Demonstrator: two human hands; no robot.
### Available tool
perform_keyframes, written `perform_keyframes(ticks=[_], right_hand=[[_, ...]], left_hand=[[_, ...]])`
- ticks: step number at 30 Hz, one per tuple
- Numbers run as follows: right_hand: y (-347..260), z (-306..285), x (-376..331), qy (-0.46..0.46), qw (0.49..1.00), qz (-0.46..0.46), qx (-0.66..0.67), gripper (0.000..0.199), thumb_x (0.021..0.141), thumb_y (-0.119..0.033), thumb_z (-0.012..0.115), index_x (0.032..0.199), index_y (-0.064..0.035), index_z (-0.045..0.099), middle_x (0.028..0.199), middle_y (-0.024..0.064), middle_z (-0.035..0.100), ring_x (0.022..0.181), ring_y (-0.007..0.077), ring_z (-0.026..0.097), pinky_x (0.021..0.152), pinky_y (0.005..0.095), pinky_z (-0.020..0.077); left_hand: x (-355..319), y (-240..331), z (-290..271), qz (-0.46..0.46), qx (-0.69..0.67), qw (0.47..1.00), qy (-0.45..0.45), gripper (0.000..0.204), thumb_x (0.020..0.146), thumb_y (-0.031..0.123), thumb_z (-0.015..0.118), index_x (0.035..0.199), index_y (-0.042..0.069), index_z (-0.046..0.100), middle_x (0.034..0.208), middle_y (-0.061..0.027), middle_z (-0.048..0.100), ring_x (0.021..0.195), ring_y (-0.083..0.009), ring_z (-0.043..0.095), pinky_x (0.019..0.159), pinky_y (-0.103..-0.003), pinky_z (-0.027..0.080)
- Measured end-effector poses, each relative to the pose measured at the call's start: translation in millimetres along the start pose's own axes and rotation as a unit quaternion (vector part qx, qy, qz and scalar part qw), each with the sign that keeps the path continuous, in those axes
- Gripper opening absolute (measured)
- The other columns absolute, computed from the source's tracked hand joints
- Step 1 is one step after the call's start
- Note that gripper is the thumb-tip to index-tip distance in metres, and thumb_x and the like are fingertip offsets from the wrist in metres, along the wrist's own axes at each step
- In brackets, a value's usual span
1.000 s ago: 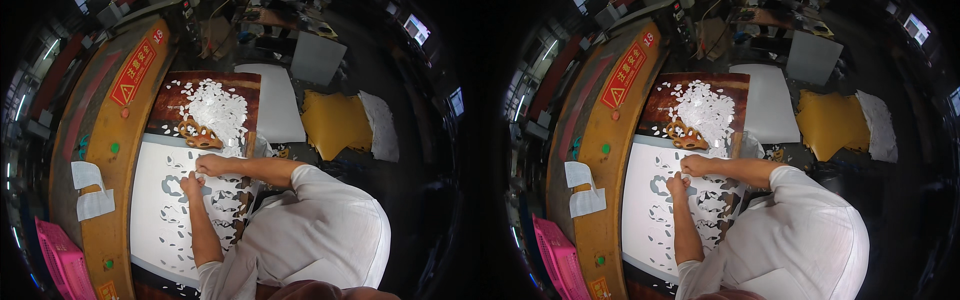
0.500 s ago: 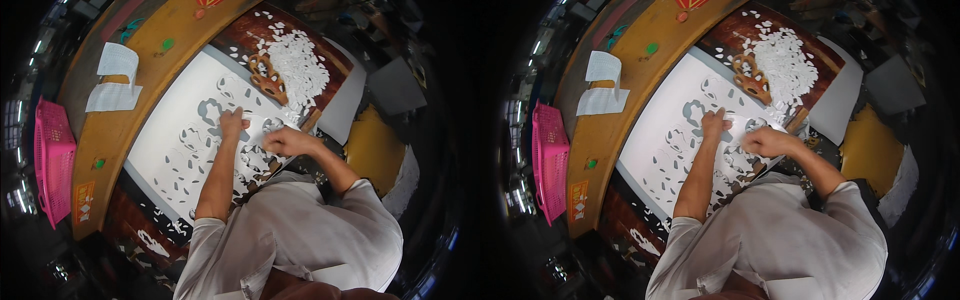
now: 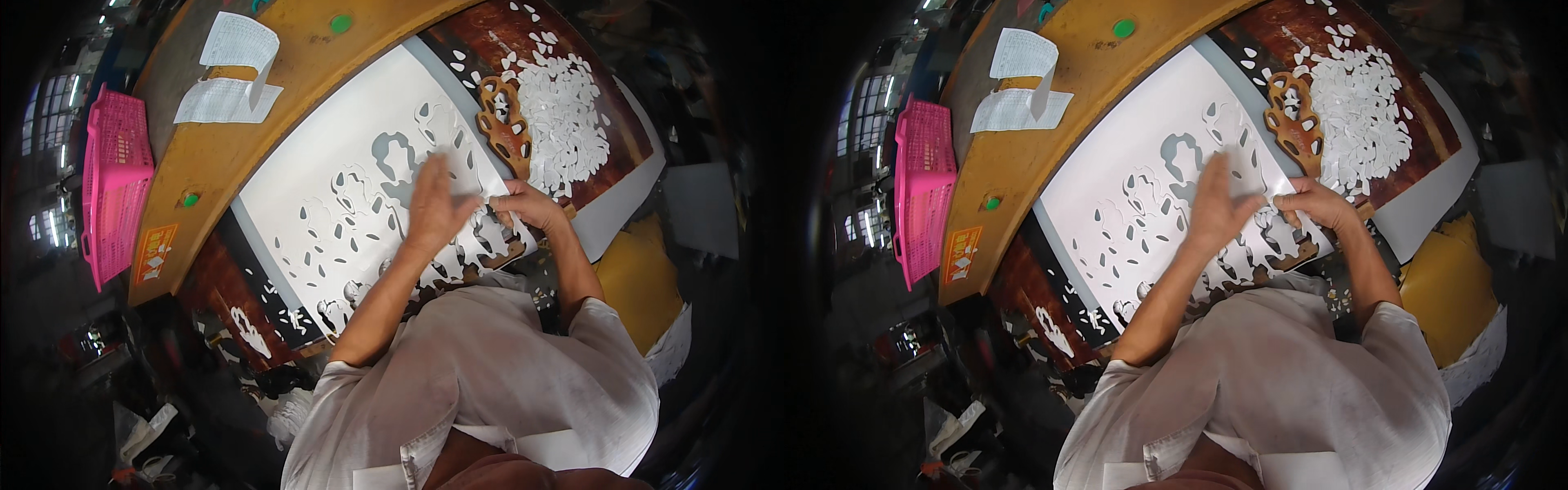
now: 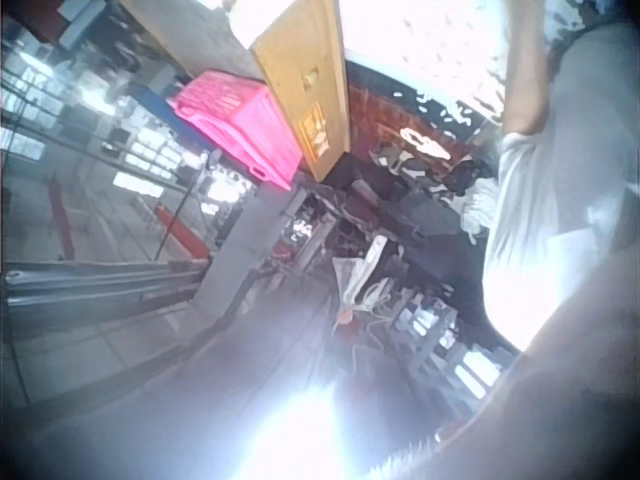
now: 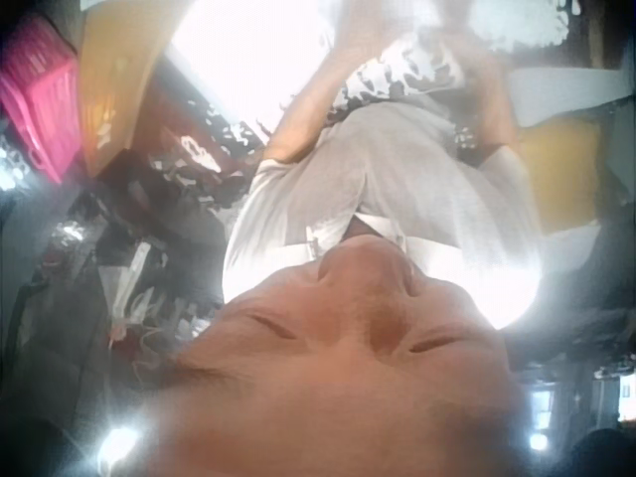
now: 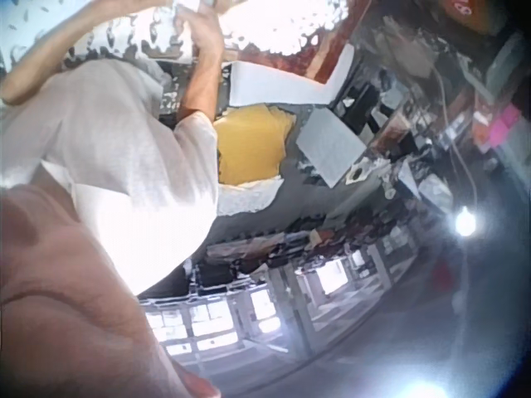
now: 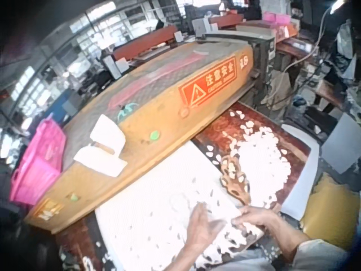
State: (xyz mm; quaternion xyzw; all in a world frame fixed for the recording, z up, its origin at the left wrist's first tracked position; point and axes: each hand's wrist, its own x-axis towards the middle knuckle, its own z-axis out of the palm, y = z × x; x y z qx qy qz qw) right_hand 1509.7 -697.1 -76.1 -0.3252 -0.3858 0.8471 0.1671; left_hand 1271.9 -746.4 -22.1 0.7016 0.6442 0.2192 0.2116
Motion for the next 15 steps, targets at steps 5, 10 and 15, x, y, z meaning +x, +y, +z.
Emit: perform_keyframes(ticks=[5, 10, 15], right_hand=[[-6.3, -1.0, 11.4, 0.024, 0.997, 0.048, -0.059, 0.023, 0.102, -0.025, 0.072, 0.110, -0.0032, 0.072, 0.068, 0.0007, 0.061, 0.060, 0.0130, 0.057, 0.059, 0.0289, 0.0451], [0.2, 1.7, 5.3, 0.076, 0.996, 0.035, 0.029, 0.035, 0.104, -0.025, 0.071, 0.133, -0.0043, 0.070, 0.068, -0.0033, 0.056, 0.055, 0.0094, 0.052, 0.054, 0.0259, 0.0412], [21.9, 5.4, 5.8, 0.220, 0.975, 0.028, -0.030, 0.024, 0.106, -0.026, 0.068, 0.115, -0.0045, 0.072, 0.062, -0.0028, 0.055, 0.049, 0.0086, 0.047, 0.049, 0.0265, 0.0378]], left_hand=[[4.5, -15.1, 20.0, 0.060, -0.048, 0.996, -0.036, 0.084, 0.094, 0.039, 0.079, 0.154, -0.008, 0.046, 0.159, -0.0300, 0.046, 0.148, -0.0472, 0.043, 0.121, -0.047, 0.039], [18.9, -45.4, 21.6, -0.011, -0.125, 0.992, -0.027, 0.031, 0.106, 0.027, 0.063, 0.124, 0.002, 0.071, 0.122, -0.0231, 0.073, 0.112, -0.0409, 0.070, 0.096, -0.049, 0.056], [66.3, -165.1, -127.2, -0.240, -0.119, 0.915, 0.302, 0.052, 0.109, 0.035, 0.045, 0.077, 0.000, 0.068, 0.069, -0.0132, 0.069, 0.067, -0.0271, 0.066, 0.070, -0.043, 0.053]])
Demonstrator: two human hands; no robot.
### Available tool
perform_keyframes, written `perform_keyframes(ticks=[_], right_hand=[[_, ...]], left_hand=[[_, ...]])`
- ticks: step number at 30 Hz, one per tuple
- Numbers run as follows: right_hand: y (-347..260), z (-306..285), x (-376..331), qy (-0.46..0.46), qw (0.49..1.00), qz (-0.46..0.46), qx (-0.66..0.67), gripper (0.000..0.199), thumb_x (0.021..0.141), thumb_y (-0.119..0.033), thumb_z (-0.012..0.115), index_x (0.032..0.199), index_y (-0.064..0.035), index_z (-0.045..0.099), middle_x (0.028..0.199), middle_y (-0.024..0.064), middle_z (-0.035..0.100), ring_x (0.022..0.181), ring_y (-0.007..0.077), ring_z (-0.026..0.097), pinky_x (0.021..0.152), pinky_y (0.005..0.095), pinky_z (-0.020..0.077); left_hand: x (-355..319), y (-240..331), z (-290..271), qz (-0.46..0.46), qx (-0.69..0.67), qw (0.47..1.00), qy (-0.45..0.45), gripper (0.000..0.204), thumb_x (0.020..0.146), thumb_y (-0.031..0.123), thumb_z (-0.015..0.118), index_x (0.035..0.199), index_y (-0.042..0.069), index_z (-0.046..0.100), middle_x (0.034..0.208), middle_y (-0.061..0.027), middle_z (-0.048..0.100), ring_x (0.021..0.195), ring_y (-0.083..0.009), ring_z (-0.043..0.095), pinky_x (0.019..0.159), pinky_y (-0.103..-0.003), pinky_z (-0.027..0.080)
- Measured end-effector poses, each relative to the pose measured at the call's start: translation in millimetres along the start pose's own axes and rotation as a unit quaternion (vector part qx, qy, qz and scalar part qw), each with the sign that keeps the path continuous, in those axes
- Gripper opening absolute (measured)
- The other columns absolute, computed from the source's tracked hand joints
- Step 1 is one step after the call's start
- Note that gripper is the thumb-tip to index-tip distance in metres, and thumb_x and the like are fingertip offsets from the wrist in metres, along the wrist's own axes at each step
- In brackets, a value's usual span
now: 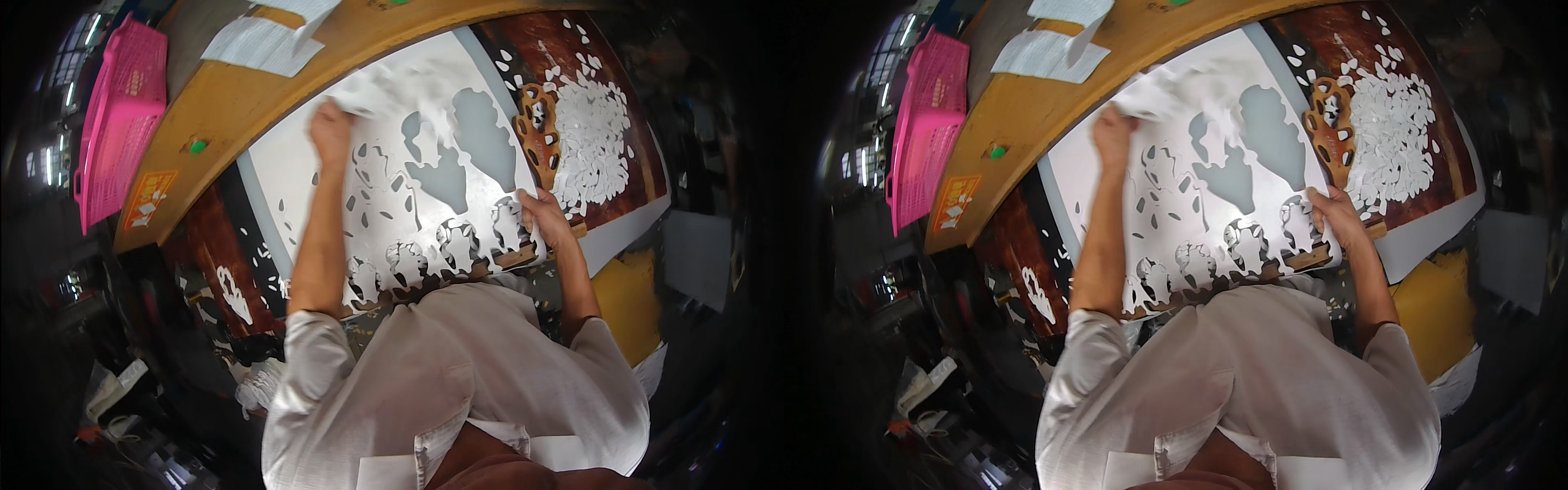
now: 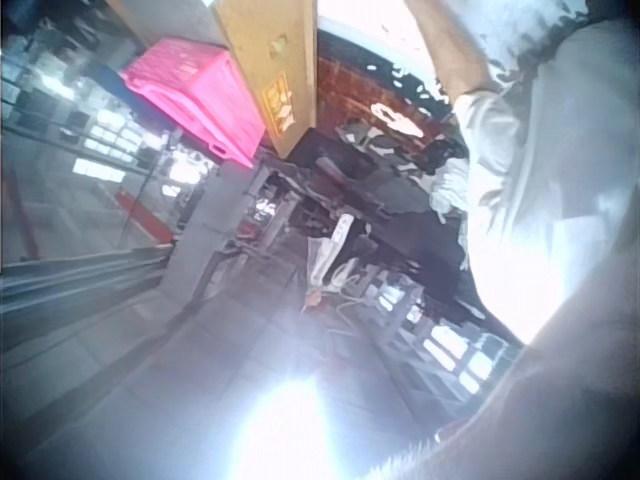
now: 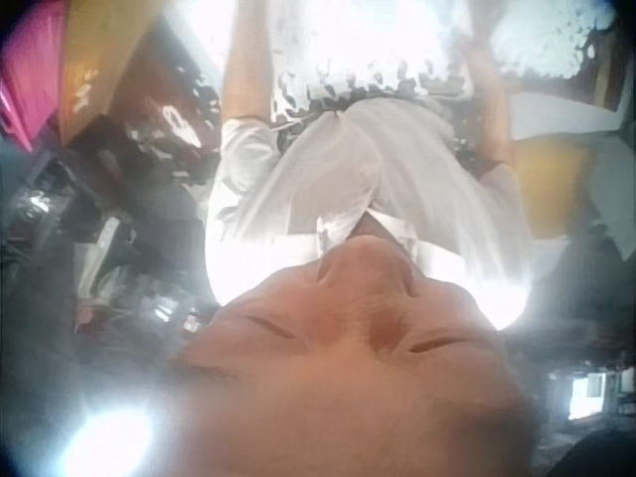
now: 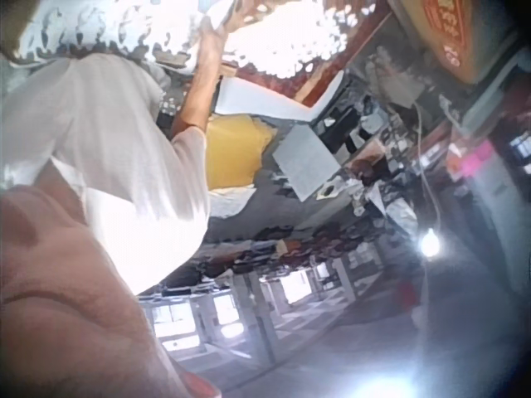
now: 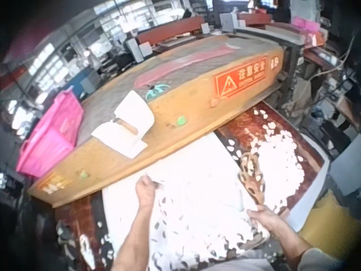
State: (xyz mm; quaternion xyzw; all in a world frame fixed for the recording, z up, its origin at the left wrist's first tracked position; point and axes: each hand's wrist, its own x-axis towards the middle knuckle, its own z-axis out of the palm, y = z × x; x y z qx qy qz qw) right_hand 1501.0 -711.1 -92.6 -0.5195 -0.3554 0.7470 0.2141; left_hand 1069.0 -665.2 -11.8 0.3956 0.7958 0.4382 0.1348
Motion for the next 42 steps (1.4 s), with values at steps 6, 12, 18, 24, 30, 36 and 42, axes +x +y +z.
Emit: perform_keyframes(ticks=[6, 12, 18, 24, 30, 36, 42], right_hand=[[-7.5, 22.1, -20.6, 0.183, 0.911, -0.176, -0.324, 0.027, 0.104, -0.025, 0.068, 0.113, 0.0001, 0.071, 0.077, 0.0030, 0.067, 0.067, 0.0129, 0.063, 0.063, 0.0302, 0.0516], [-7.8, 88.3, -59.1, 0.088, 0.938, -0.155, -0.297, 0.036, 0.103, -0.020, 0.069, 0.131, 0.0024, 0.070, 0.116, 0.0114, 0.076, 0.105, 0.0143, 0.067, 0.095, 0.0316, 0.0536], [43.0, 158.6, -42.4, -0.018, 0.989, 0.037, -0.143, 0.033, 0.101, -0.027, 0.074, 0.118, 0.0020, 0.075, 0.099, 0.0027, 0.072, 0.086, 0.0094, 0.065, 0.083, 0.0242, 0.0543], [44.4, 173.5, -36.3, -0.012, 0.996, 0.067, -0.050, 0.020, 0.097, -0.032, 0.080, 0.088, -0.0162, 0.070, 0.074, -0.0073, 0.061, 0.066, 0.0030, 0.055, 0.060, 0.0210, 0.0444], [36.7, 181.2, -38.6, -0.008, 0.998, 0.052, -0.045, 0.036, 0.096, -0.034, 0.083, 0.075, -0.0181, 0.059, 0.064, -0.0060, 0.055, 0.051, 0.0044, 0.047, 0.046, 0.0213, 0.0343], [46.4, 185.3, -32.7, -0.035, 0.992, 0.064, 0.104, 0.024, 0.093, -0.028, 0.084, 0.093, -0.0157, 0.063, 0.083, -0.0085, 0.063, 0.062, -0.0002, 0.050, 0.051, 0.0175, 0.0375], [59.2, 193.1, -22.1, -0.036, 0.994, 0.048, 0.086, 0.030, 0.086, -0.022, 0.084, 0.108, -0.0086, 0.068, 0.111, -0.0002, 0.071, 0.099, 0.0065, 0.060, 0.084, 0.0207, 0.0466]], left_hand=[[38.3, -32.2, -183.9, 0.119, 0.106, 0.982, 0.098, 0.044, 0.110, 0.028, 0.053, 0.090, -0.007, 0.071, 0.078, -0.0170, 0.075, 0.064, -0.0260, 0.069, 0.063, -0.039, 0.055], [-103.8, -55.0, -120.6, 0.346, 0.239, 0.906, 0.035, 0.011, 0.094, 0.015, 0.073, 0.096, 0.005, 0.076, 0.110, -0.0110, 0.078, 0.087, -0.0273, 0.077, 0.070, -0.038, 0.063], [-194.5, -75.8, -36.9, 0.384, 0.162, 0.907, -0.065, 0.019, 0.081, 0.019, 0.082, 0.094, 0.010, 0.072, 0.096, -0.0029, 0.069, 0.090, -0.0232, 0.067, 0.072, -0.036, 0.057], [-177.7, -72.7, -42.8, 0.419, 0.099, 0.899, -0.075, 0.019, 0.079, 0.020, 0.083, 0.093, 0.011, 0.076, 0.099, -0.0017, 0.065, 0.100, -0.0263, 0.060, 0.091, -0.043, 0.051], [-166.4, -75.9, -40.8, 0.366, -0.067, 0.913, -0.167, 0.012, 0.097, 0.010, 0.070, 0.104, 0.002, 0.075, 0.125, -0.0128, 0.073, 0.126, -0.0361, 0.061, 0.108, -0.045, 0.049], [-172.8, -78.6, -34.6, 0.322, -0.055, 0.923, -0.200, 0.039, 0.097, 0.022, 0.073, 0.128, -0.002, 0.067, 0.134, -0.0192, 0.068, 0.130, -0.0375, 0.059, 0.112, -0.047, 0.047], [-147.0, -80.2, -38.9, 0.305, -0.003, 0.922, -0.238, 0.040, 0.098, 0.017, 0.072, 0.133, -0.001, 0.067, 0.136, -0.0213, 0.068, 0.126, -0.0405, 0.063, 0.109, -0.046, 0.050]])
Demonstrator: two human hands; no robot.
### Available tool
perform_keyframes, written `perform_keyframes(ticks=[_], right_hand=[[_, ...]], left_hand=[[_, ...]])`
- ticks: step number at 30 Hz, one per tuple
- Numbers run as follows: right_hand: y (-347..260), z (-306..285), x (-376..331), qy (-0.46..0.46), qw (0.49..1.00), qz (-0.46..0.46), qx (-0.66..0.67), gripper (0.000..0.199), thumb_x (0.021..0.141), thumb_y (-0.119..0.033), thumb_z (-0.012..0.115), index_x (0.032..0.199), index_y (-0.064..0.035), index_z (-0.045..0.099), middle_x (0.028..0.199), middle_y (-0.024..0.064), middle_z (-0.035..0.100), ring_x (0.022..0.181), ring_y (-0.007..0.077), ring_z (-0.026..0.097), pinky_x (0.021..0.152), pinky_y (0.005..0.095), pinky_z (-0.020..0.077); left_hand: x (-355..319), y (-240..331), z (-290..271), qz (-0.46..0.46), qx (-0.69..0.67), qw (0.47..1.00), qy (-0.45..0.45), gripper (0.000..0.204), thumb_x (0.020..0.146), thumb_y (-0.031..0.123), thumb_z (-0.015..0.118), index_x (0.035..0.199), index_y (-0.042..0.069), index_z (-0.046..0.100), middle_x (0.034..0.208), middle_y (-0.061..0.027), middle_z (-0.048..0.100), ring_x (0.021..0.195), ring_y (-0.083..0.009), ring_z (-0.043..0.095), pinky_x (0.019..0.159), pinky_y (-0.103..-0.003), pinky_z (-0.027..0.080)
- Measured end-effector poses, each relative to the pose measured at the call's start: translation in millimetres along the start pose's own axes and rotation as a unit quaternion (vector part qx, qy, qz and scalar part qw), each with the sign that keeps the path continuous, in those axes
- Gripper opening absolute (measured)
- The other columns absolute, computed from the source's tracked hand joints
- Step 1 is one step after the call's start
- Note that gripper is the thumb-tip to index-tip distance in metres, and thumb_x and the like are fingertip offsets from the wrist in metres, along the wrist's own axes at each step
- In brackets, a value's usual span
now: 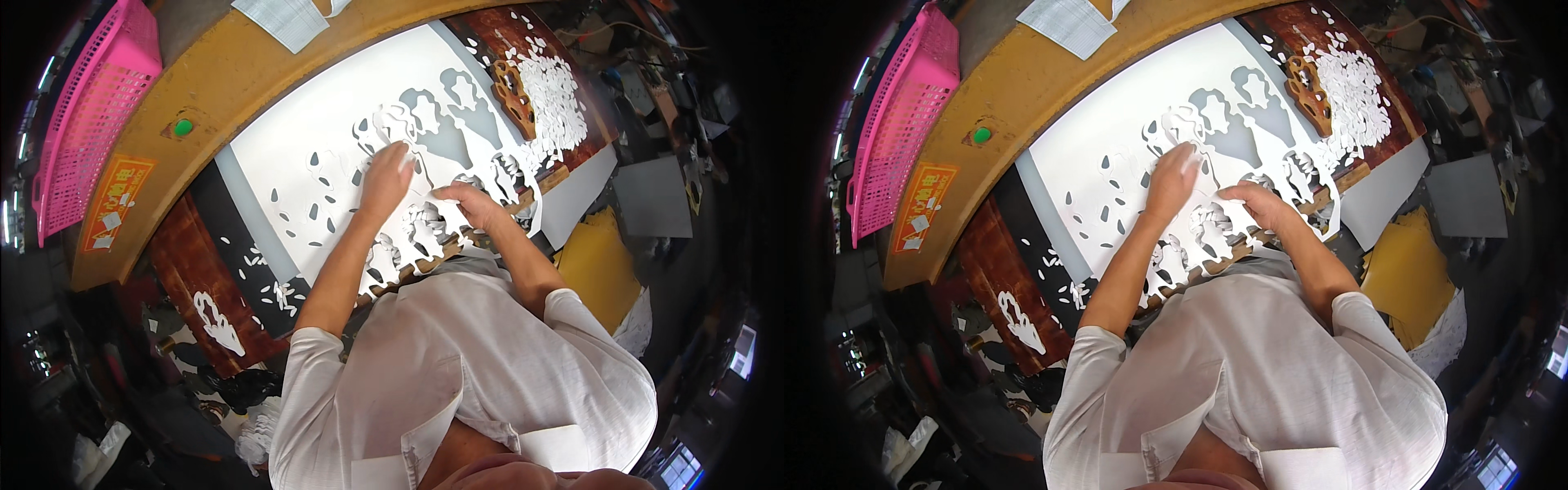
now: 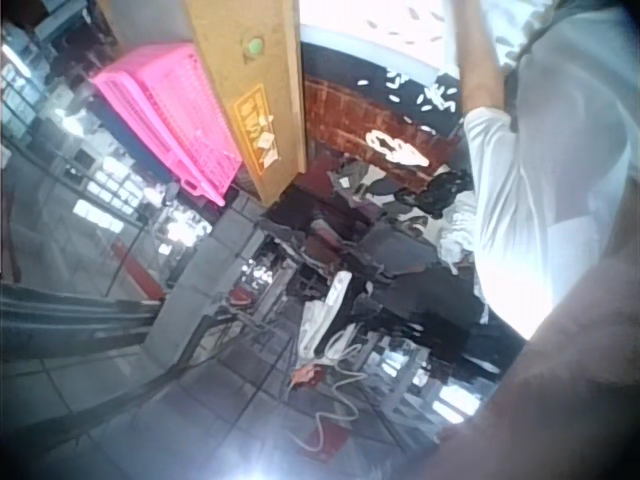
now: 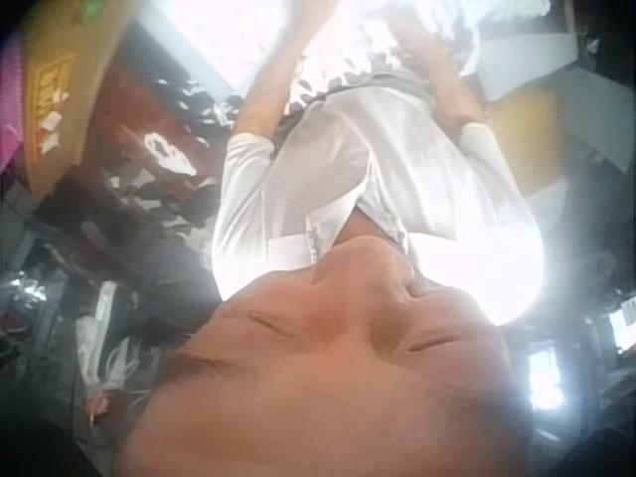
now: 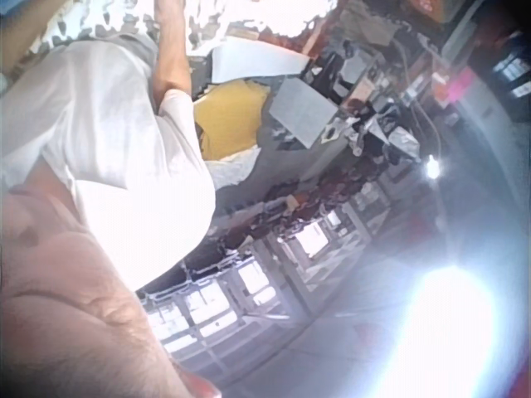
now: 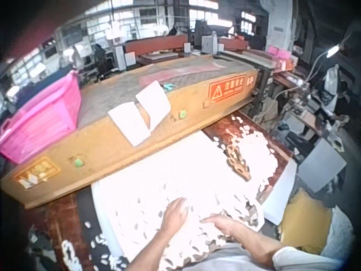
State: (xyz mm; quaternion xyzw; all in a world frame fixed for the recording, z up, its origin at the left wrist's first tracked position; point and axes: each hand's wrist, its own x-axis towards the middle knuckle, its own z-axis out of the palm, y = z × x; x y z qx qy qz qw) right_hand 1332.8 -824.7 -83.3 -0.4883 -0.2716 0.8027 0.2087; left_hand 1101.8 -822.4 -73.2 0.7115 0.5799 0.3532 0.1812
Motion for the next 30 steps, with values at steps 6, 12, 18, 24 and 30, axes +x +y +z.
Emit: perform_keyframes(ticks=[6, 12, 18, 24, 30], right_hand=[[5.3, -9.7, 7.1, 0.012, 1.000, 0.007, -0.017, 0.023, 0.088, -0.019, 0.083, 0.101, -0.0114, 0.066, 0.105, 0.0008, 0.072, 0.090, 0.0082, 0.064, 0.075, 0.0202, 0.0482], [2.5, -6.0, 7.6, 0.032, 0.999, 0.021, -0.017, 0.021, 0.089, -0.016, 0.081, 0.093, -0.0094, 0.062, 0.097, 0.0043, 0.072, 0.087, 0.0108, 0.069, 0.075, 0.0222, 0.0555], [1.4, -11.1, 6.4, -0.128, 0.989, -0.011, 0.077, 0.018, 0.095, -0.012, 0.075, 0.106, -0.0004, 0.067, 0.101, 0.0076, 0.073, 0.092, 0.0165, 0.073, 0.081, 0.0282, 0.0607], [17.7, -22.5, 20.8, -0.080, 0.993, -0.005, 0.092, 0.030, 0.096, -0.007, 0.071, 0.124, 0.0048, 0.069, 0.114, 0.0113, 0.075, 0.096, 0.0167, 0.072, 0.080, 0.0293, 0.0584], [9.6, -22.0, 22.4, -0.143, 0.984, -0.031, 0.102, 0.034, 0.097, 0.001, 0.064, 0.131, 0.0015, 0.067, 0.119, 0.0098, 0.073, 0.106, 0.0260, 0.074, 0.093, 0.0387, 0.0604]], left_hand=[[14.9, -7.3, -57.1, -0.318, -0.539, 0.733, 0.268, 0.041, 0.114, 0.036, 0.047, 0.133, 0.005, 0.065, 0.124, -0.0063, 0.074, 0.098, -0.0138, 0.070, 0.064, -0.026, 0.050], [-5.7, 10.8, -55.6, -0.293, -0.335, 0.869, 0.216, 0.034, 0.111, 0.024, 0.057, 0.132, 0.000, 0.070, 0.126, -0.0069, 0.073, 0.102, -0.0098, 0.065, 0.082, -0.026, 0.052], [-13.5, 13.3, 3.1, 0.095, 0.005, 0.995, 0.018, 0.032, 0.088, 0.010, 0.077, 0.120, 0.009, 0.077, 0.134, -0.0144, 0.066, 0.131, -0.0390, 0.056, 0.109, -0.048, 0.047], [-19.7, 11.0, 19.6, 0.060, 0.047, 0.993, -0.093, 0.056, 0.091, 0.027, 0.078, 0.142, 0.008, 0.064, 0.152, -0.0171, 0.056, 0.149, -0.0408, 0.044, 0.124, -0.055, 0.031], [-7.3, 2.0, 1.8, 0.091, 0.037, 0.985, -0.140, 0.059, 0.093, 0.028, 0.077, 0.143, 0.001, 0.061, 0.150, -0.0198, 0.059, 0.143, -0.0421, 0.050, 0.121, -0.052, 0.037]])
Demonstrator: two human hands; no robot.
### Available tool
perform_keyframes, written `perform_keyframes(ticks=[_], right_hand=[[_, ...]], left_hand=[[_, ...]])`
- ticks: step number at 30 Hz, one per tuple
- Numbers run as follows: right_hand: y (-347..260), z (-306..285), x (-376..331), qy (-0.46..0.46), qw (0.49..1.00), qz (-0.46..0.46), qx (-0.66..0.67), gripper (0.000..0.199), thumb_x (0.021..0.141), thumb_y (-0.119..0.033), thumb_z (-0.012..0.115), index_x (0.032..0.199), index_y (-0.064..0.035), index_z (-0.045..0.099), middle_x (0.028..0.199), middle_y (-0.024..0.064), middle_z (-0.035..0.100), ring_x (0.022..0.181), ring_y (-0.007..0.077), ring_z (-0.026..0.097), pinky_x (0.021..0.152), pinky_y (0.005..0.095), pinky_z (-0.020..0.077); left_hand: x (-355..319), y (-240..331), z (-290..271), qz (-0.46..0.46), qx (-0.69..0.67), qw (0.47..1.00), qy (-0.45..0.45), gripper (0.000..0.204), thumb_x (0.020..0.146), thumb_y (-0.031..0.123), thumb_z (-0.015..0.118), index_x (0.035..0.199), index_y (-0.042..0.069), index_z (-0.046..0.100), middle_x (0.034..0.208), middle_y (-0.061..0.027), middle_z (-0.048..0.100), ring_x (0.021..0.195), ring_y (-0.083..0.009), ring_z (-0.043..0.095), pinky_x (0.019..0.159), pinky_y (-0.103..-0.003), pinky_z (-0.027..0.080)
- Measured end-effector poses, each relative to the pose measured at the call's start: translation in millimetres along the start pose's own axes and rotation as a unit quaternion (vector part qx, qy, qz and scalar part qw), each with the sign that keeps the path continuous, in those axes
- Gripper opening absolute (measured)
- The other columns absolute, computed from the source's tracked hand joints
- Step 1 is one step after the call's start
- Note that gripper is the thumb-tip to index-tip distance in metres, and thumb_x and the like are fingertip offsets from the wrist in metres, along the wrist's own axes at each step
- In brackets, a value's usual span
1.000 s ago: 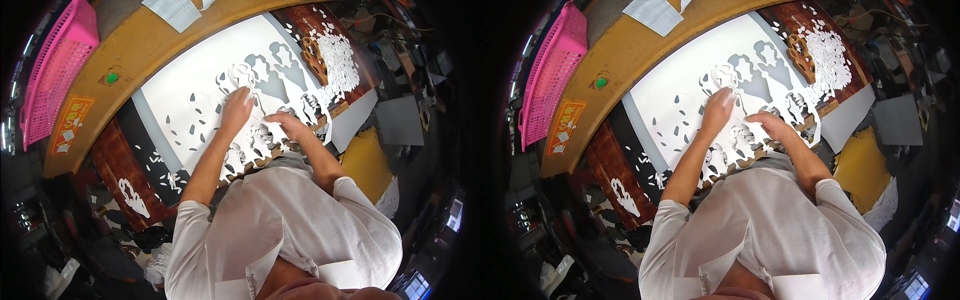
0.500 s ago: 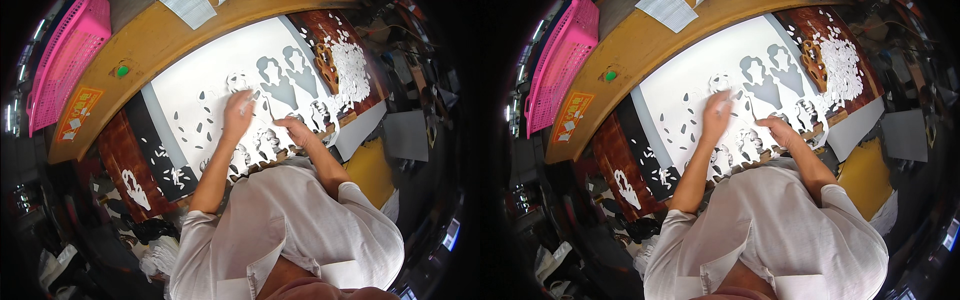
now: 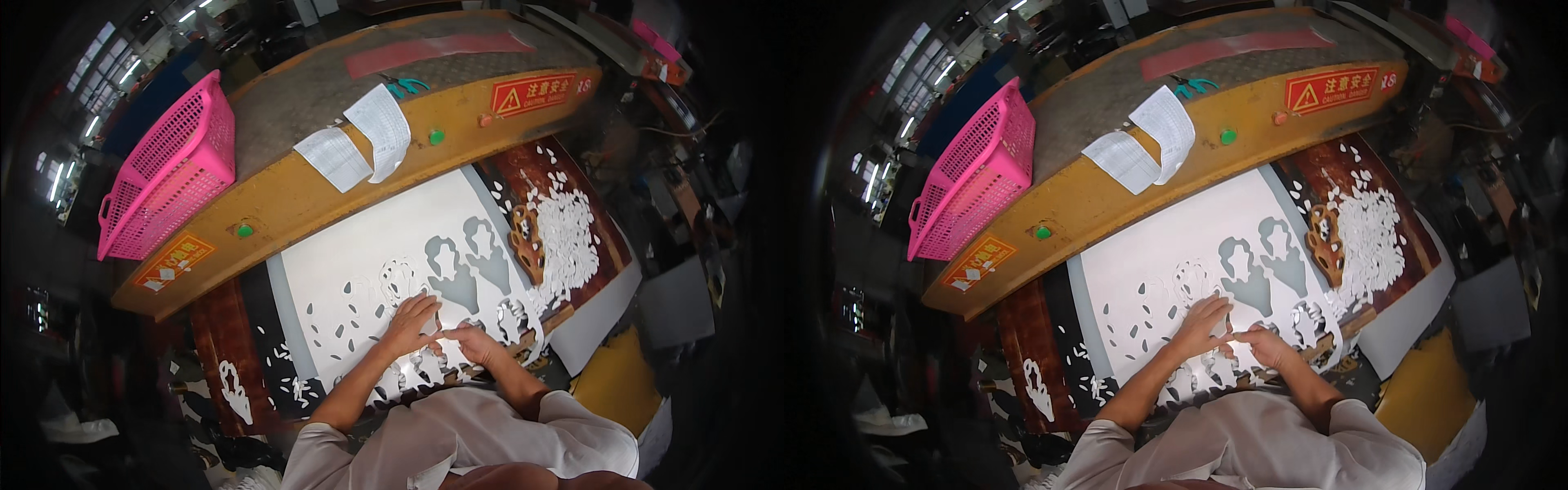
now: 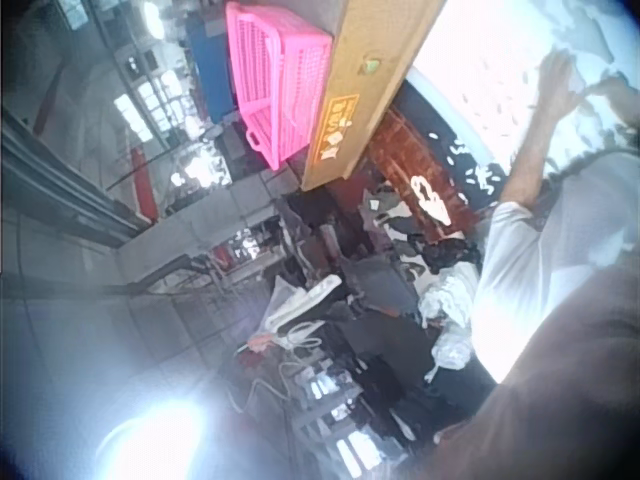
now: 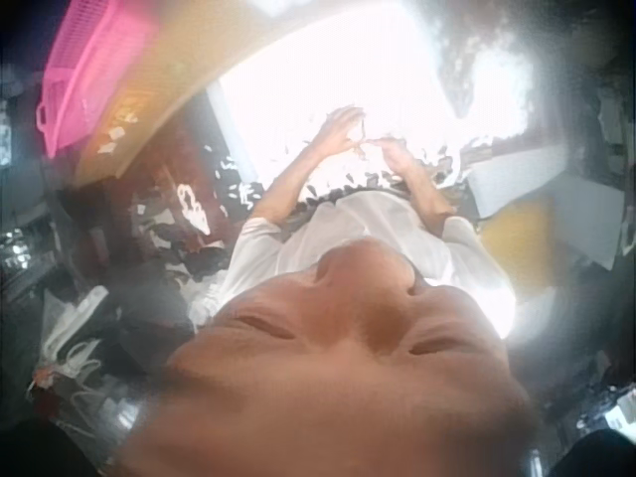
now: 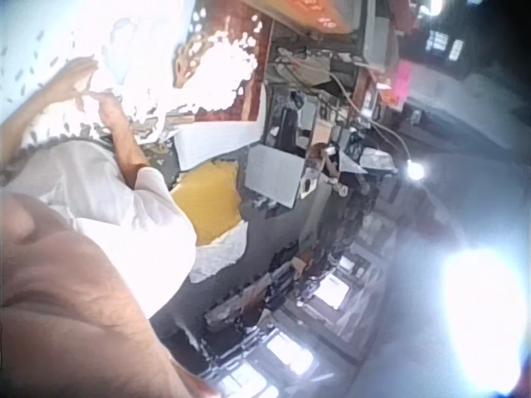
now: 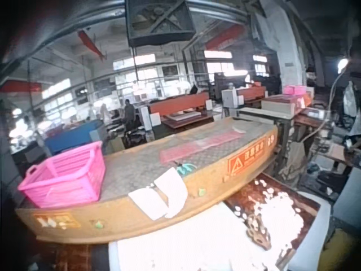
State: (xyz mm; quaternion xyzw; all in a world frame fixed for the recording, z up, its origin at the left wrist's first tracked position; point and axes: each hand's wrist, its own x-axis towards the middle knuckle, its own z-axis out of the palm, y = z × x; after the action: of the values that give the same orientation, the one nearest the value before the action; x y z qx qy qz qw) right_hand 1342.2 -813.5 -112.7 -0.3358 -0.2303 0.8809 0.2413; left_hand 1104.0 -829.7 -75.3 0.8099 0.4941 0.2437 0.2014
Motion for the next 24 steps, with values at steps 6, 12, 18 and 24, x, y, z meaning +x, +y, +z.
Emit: perform_keyframes(ticks=[6, 12, 18, 24], right_hand=[[-8.8, 11.3, -3.8, 0.004, 0.995, 0.074, 0.062, 0.028, 0.106, -0.008, 0.059, 0.130, 0.0066, 0.064, 0.123, 0.0217, 0.070, 0.107, 0.0382, 0.075, 0.091, 0.0474, 0.0658], [-1.8, 6.3, 0.2, 0.032, 0.993, 0.102, 0.057, 0.025, 0.107, -0.009, 0.062, 0.123, 0.0087, 0.066, 0.115, 0.0239, 0.071, 0.103, 0.0375, 0.076, 0.086, 0.0455, 0.0675], [-16.5, 10.8, -3.9, 0.154, 0.944, 0.090, -0.279, 0.034, 0.101, -0.025, 0.075, 0.105, 0.0081, 0.070, 0.087, 0.0122, 0.073, 0.072, 0.0217, 0.072, 0.060, 0.0333, 0.0566], [-65.2, 56.8, -61.3, 0.249, 0.606, -0.076, -0.752, 0.037, 0.097, -0.039, 0.067, 0.096, -0.0039, 0.076, 0.090, 0.0190, 0.076, 0.087, 0.0412, 0.073, 0.079, 0.0474, 0.0576]], left_hand=[[11.4, -4.1, -24.5, -0.246, -0.157, 0.952, 0.093, 0.039, 0.109, 0.026, 0.058, 0.140, 0.004, 0.065, 0.135, -0.0190, 0.069, 0.128, -0.0326, 0.065, 0.108, -0.041, 0.050], [-38.0, -37.4, -233.8, -0.286, -0.200, 0.733, 0.583, 0.045, 0.116, 0.031, 0.046, 0.139, -0.003, 0.064, 0.128, -0.0144, 0.071, 0.113, -0.0212, 0.067, 0.102, -0.038, 0.053], [-118.3, -17.0, -290.3, -0.264, -0.227, 0.776, 0.525, 0.047, 0.111, 0.021, 0.055, 0.152, -0.001, 0.053, 0.133, -0.0134, 0.071, 0.113, -0.0209, 0.069, 0.101, -0.033, 0.055], [-134.2, -0.4, -233.8, -0.354, -0.323, 0.734, 0.482, 0.039, 0.109, 0.011, 0.055, 0.146, -0.001, 0.057, 0.129, -0.0134, 0.071, 0.115, -0.0215, 0.068, 0.101, -0.034, 0.054]])
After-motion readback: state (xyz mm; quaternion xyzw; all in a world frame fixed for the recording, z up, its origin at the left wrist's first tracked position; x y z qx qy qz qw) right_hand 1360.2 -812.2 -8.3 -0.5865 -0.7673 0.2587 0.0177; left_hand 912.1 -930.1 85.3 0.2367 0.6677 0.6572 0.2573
